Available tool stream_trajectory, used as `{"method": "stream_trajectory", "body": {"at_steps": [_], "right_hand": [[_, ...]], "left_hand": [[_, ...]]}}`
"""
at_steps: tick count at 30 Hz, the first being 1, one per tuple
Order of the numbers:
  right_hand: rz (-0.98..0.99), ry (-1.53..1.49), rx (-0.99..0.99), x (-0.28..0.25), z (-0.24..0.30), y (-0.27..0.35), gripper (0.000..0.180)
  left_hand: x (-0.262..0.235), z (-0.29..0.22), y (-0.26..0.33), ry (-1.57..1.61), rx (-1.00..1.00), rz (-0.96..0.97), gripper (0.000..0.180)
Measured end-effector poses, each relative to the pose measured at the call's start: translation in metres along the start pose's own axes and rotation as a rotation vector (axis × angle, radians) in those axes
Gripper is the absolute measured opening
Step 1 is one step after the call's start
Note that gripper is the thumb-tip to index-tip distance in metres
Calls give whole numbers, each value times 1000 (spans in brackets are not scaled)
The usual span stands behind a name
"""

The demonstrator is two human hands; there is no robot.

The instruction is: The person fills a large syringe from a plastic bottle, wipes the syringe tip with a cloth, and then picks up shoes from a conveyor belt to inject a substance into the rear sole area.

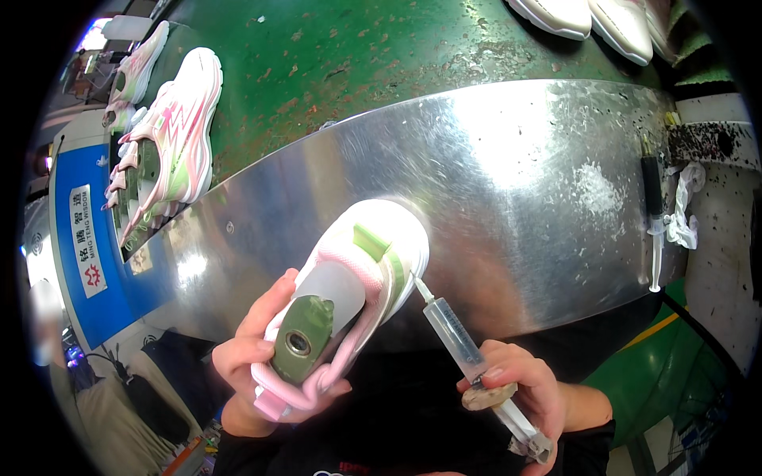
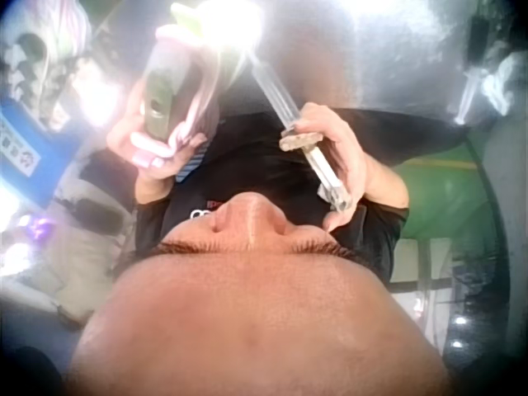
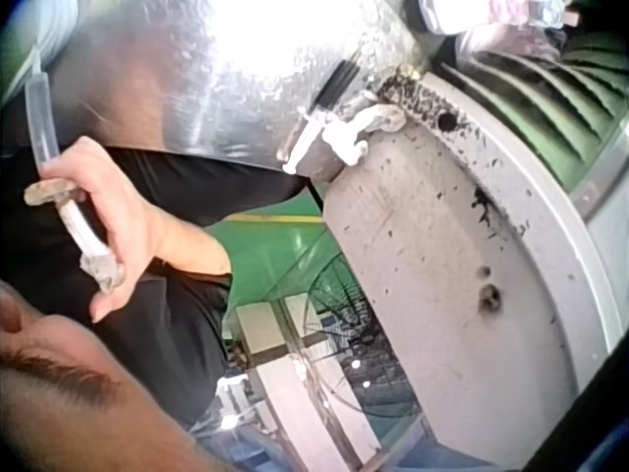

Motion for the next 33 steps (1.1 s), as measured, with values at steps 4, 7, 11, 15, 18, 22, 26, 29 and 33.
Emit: {"method": "stream_trajectory", "body": {"at_steps": [4, 7, 11, 15, 18, 22, 26, 29, 33], "right_hand": [[39, 63, -40, 1, -2, 1, 94], [45, 75, -52, 6, -1, 3, 94], [40, 91, -20, 8, -2, 1, 94], [65, 138, -33, 9, 4, 1, 93], [-127, 254, -323, -8, 28, 7, 95], [-272, 773, -514, -36, 58, 6, 102], [-317, 1137, -344, -64, 43, 4, 97], [-269, 1297, -278, -61, 50, -4, 92], [-283, 1387, -308, -48, 56, -8, 90]], "left_hand": [[-1, 2, 2, -26, 18, -11, 69], [-2, 3, 3, -31, 27, -14, 70], [-5, 3, 2, -46, 37, 1, 71], [-7, 3, 0, -40, 61, 4, 72], [-9, -1, 2, -40, 74, 19, 71], [-29, 4, -10, 62, -33, -47, 79], [-39, 17, -87, 193, -188, -237, 75], [-21, 17, -188, 279, -35, -333, 69], [28, 45, -288, 241, -118, -271, 53]]}}
Point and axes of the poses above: each hand's wrist, its own y-axis away from the middle knuckle, its own x-axis out of the palm, z = x × y, the point moved 6 cm from there along -y, towards the middle knuckle, and after that the axes turned 3 degrees about -z, right-handed, at the moved point
